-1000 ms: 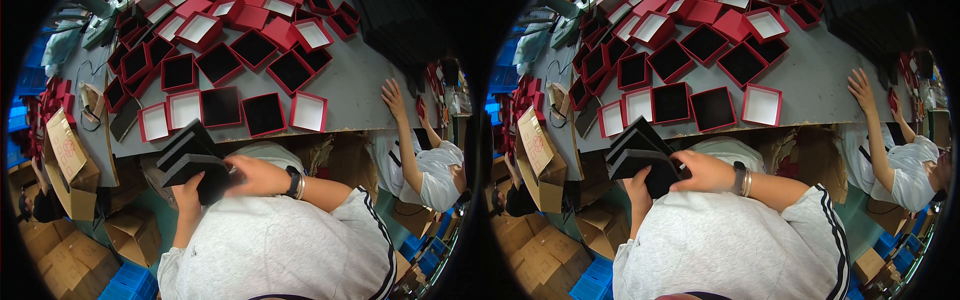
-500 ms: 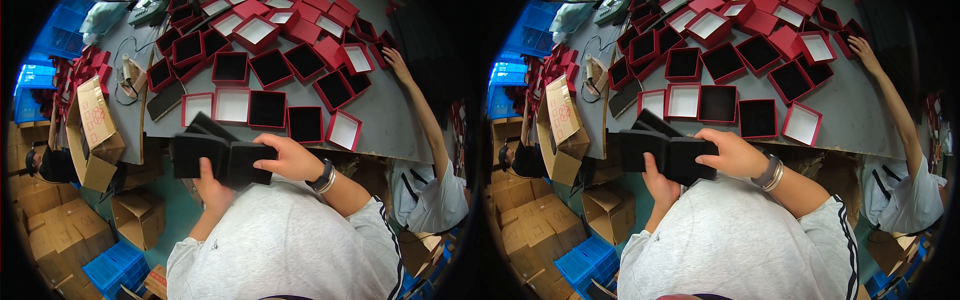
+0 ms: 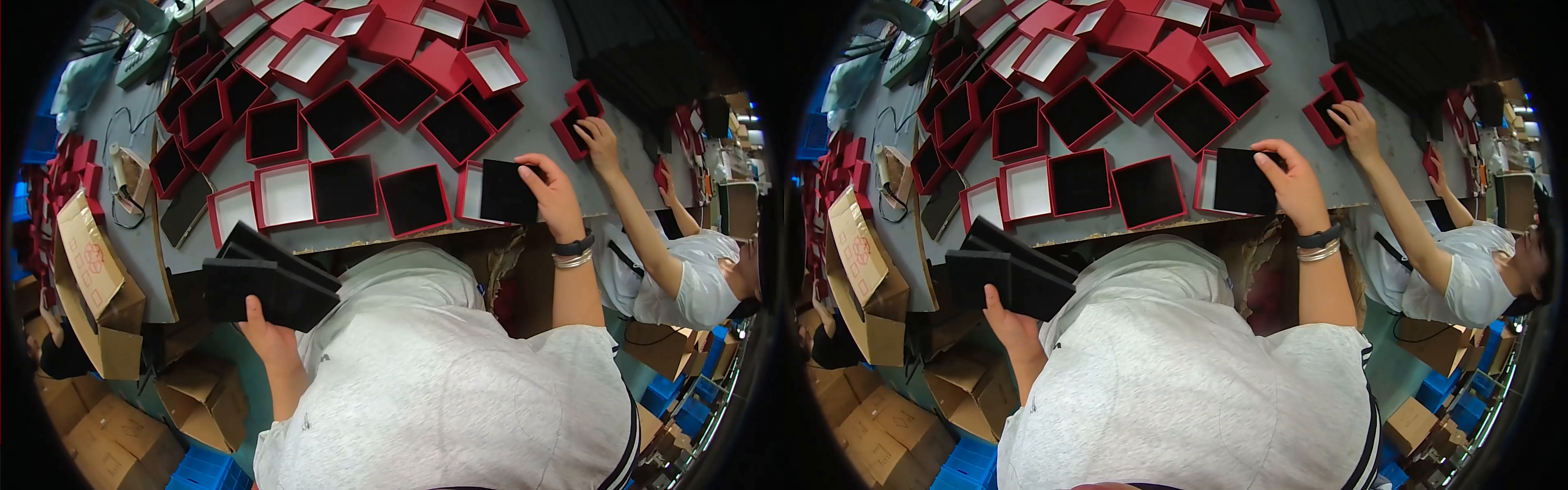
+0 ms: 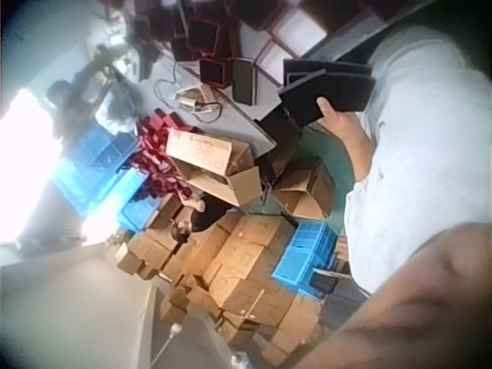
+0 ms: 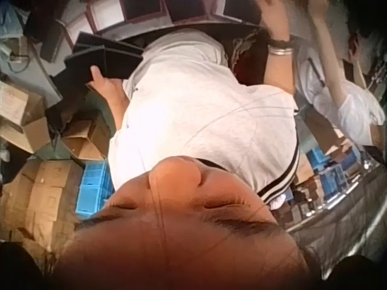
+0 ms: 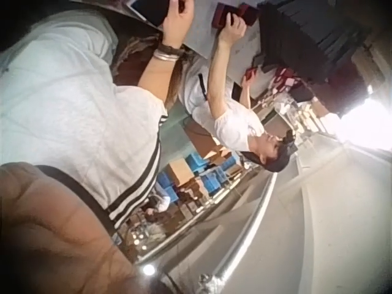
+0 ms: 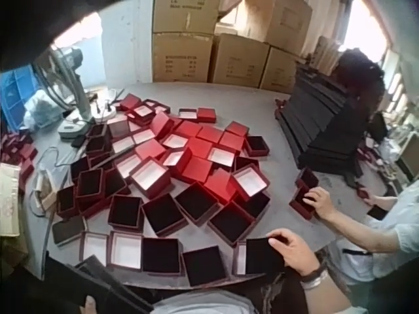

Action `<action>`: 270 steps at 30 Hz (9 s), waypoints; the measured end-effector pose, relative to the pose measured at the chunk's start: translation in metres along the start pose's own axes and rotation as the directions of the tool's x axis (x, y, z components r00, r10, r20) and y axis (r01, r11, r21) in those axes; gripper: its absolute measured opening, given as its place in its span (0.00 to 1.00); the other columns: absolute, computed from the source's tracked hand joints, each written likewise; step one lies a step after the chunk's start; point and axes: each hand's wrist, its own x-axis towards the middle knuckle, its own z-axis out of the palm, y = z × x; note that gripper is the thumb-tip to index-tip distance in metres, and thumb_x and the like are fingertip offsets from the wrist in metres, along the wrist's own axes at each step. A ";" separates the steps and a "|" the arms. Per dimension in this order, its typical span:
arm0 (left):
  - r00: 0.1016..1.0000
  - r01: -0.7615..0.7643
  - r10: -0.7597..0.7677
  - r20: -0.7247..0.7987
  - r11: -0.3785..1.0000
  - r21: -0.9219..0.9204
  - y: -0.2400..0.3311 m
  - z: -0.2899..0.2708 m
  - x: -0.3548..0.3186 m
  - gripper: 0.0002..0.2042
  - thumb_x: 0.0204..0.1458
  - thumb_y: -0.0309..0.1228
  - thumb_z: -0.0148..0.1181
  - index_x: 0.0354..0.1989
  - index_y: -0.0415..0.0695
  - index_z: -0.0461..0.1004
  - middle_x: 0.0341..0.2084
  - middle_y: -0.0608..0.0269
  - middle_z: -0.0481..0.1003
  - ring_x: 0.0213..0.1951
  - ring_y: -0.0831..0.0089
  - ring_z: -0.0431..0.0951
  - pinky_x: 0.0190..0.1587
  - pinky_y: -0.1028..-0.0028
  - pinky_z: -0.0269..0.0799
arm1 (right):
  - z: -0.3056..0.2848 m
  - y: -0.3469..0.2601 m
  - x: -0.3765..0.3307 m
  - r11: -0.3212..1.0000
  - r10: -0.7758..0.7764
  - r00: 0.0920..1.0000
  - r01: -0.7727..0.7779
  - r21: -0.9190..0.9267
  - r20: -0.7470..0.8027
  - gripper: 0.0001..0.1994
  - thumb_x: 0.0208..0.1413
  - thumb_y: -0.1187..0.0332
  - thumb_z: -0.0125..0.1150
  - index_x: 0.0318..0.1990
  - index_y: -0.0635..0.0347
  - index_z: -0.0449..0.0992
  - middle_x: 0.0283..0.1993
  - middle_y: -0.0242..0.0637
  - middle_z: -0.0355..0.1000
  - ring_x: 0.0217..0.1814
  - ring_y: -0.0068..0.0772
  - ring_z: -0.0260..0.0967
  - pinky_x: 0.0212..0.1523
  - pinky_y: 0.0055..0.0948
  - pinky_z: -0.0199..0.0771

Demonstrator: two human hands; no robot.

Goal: Assembling small gift boxes by placing black velvet-lined inserts into red box bases.

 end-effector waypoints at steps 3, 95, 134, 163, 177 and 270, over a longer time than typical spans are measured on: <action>0.996 0.008 -0.008 0.086 1.000 0.002 -0.001 0.024 -0.003 0.24 0.64 0.35 0.51 0.66 0.42 0.59 0.59 0.56 0.69 0.58 0.61 0.72 0.61 0.61 0.69 | 0.027 0.014 0.002 0.959 -0.119 0.983 0.077 -0.274 -0.138 0.09 0.63 0.70 0.58 0.47 0.61 0.76 0.44 0.33 0.75 0.47 0.26 0.70 0.52 0.24 0.67; 0.984 0.137 -0.134 0.117 0.990 -0.027 0.007 0.013 -0.010 0.25 0.65 0.42 0.49 0.67 0.45 0.57 0.61 0.55 0.68 0.61 0.59 0.70 0.65 0.59 0.65 | 0.217 -0.020 0.012 0.437 -0.493 0.824 0.511 -0.740 0.277 0.35 0.51 0.35 0.57 0.67 0.31 0.66 0.77 0.53 0.41 0.77 0.72 0.33 0.67 0.77 0.31; 0.993 0.096 -0.086 0.081 0.989 -0.116 0.007 0.013 -0.001 0.25 0.63 0.32 0.53 0.67 0.43 0.57 0.60 0.57 0.68 0.59 0.63 0.71 0.63 0.63 0.67 | -0.143 0.070 0.140 0.593 -0.388 0.871 -0.014 -0.805 -0.301 0.31 0.57 0.57 0.59 0.67 0.58 0.63 0.69 0.53 0.60 0.76 0.50 0.50 0.73 0.52 0.46; 0.991 0.081 -0.064 0.121 0.986 -0.146 -0.007 0.012 -0.017 0.25 0.62 0.27 0.52 0.67 0.41 0.56 0.61 0.58 0.66 0.61 0.64 0.69 0.64 0.64 0.64 | 0.152 -0.058 0.018 0.564 -0.573 0.650 0.755 -0.334 0.499 0.18 0.53 0.64 0.65 0.49 0.62 0.76 0.50 0.45 0.74 0.55 0.48 0.70 0.58 0.42 0.69; 0.967 0.166 -0.118 0.227 0.965 -0.204 -0.016 0.033 -0.016 0.29 0.58 0.25 0.60 0.66 0.42 0.57 0.59 0.62 0.66 0.59 0.68 0.67 0.64 0.67 0.63 | 0.047 0.019 0.190 0.975 0.048 0.998 -0.056 -0.214 -0.039 0.51 0.45 0.49 0.76 0.69 0.72 0.55 0.64 0.56 0.64 0.63 0.42 0.66 0.61 0.33 0.67; 0.879 0.038 -0.275 0.391 0.856 0.516 0.001 0.067 -0.021 0.25 0.45 0.25 0.73 0.53 0.38 0.71 0.46 0.60 0.77 0.48 0.72 0.77 0.52 0.71 0.72 | 0.141 -0.046 -0.043 0.912 0.018 0.990 -0.072 0.404 0.137 0.17 0.62 0.69 0.60 0.56 0.63 0.67 0.44 0.31 0.73 0.38 0.17 0.70 0.34 0.17 0.72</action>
